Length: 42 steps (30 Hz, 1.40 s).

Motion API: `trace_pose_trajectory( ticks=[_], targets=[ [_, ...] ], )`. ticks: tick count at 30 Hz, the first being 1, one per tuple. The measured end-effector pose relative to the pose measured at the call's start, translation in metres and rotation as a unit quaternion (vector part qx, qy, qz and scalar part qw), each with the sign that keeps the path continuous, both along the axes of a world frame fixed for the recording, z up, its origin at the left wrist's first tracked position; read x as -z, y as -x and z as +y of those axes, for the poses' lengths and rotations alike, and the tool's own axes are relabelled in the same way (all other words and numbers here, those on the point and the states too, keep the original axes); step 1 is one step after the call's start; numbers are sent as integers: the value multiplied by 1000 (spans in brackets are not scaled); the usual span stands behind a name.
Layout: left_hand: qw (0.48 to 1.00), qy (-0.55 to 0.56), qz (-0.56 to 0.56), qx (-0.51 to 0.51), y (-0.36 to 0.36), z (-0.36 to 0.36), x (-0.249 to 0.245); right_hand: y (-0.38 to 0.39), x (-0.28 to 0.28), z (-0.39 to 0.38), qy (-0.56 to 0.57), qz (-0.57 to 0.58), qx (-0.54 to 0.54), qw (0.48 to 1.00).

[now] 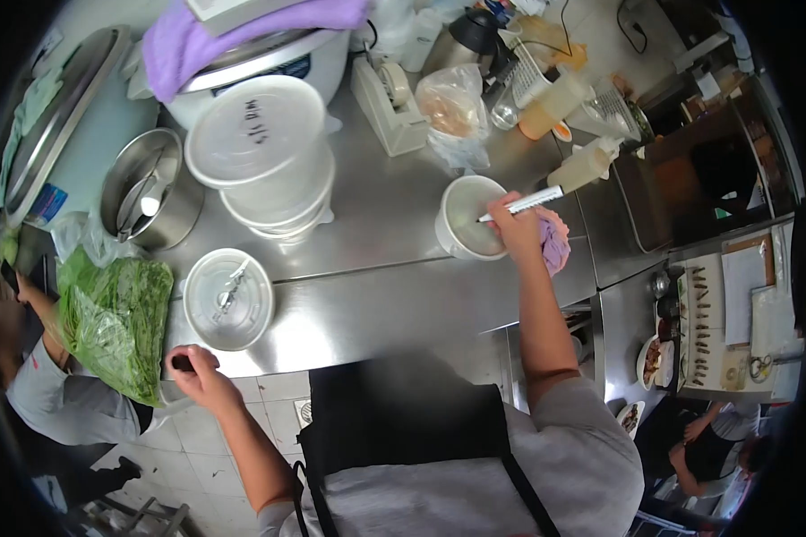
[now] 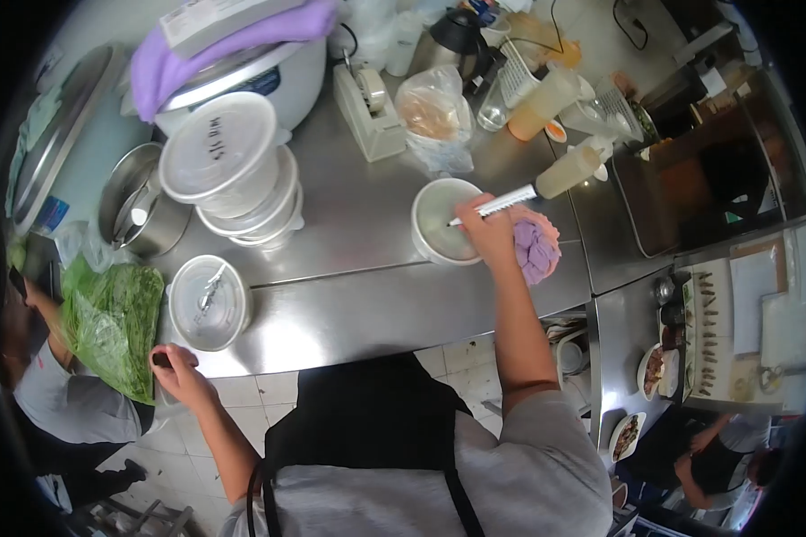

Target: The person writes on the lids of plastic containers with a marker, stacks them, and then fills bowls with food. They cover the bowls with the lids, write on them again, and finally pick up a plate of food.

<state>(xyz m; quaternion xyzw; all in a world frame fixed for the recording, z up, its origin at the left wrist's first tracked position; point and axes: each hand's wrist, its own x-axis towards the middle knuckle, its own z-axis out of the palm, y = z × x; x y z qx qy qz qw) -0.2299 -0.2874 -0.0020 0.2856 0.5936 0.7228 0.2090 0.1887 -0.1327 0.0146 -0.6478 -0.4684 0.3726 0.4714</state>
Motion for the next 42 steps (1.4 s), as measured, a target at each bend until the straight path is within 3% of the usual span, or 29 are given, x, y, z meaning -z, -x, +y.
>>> trace_pose_trajectory(
  ticks=[2, 4, 6, 7, 9, 12, 15, 18, 21, 30, 42],
  targets=[
    [991, 91, 45, 85, -45, 10, -17, -5, 9, 5, 2, -21, -47, 999],
    [956, 96, 150, 231, -98, 33, -21, -1, 7, 5, -20, -59, -80, 995],
    [893, 66, 279, 347, -150, 56, -26, -3, 17, 6, -84, -65, -103, 989],
    [863, 27, 321, 389, -172, 65, -20, -6, 17, 6, -61, -56, -107, 991],
    [805, -34, 386, 450, -211, 77, -11, -11, 12, 6, -17, -39, -116, 992],
    [748, -50, 452, 483, -250, 89, -7, -12, 15, 13, -49, -30, -139, 989],
    [716, -1, 505, 482, -265, 96, 0, -16, 22, 20, -113, -69, -165, 977],
    [711, 15, 517, 476, -269, 97, 1, -17, 16, 19, -52, -46, -162, 984],
    [711, 28, 513, 480, -269, 97, -3, -21, 21, 23, -93, -63, -191, 975],
    [717, 34, 505, 478, -267, 97, -4, -19, 19, 30, -73, -30, -127, 989],
    [722, 34, 497, 480, -267, 97, -4, -20, 23, 31, -89, -102, -122, 983]
  ],
)
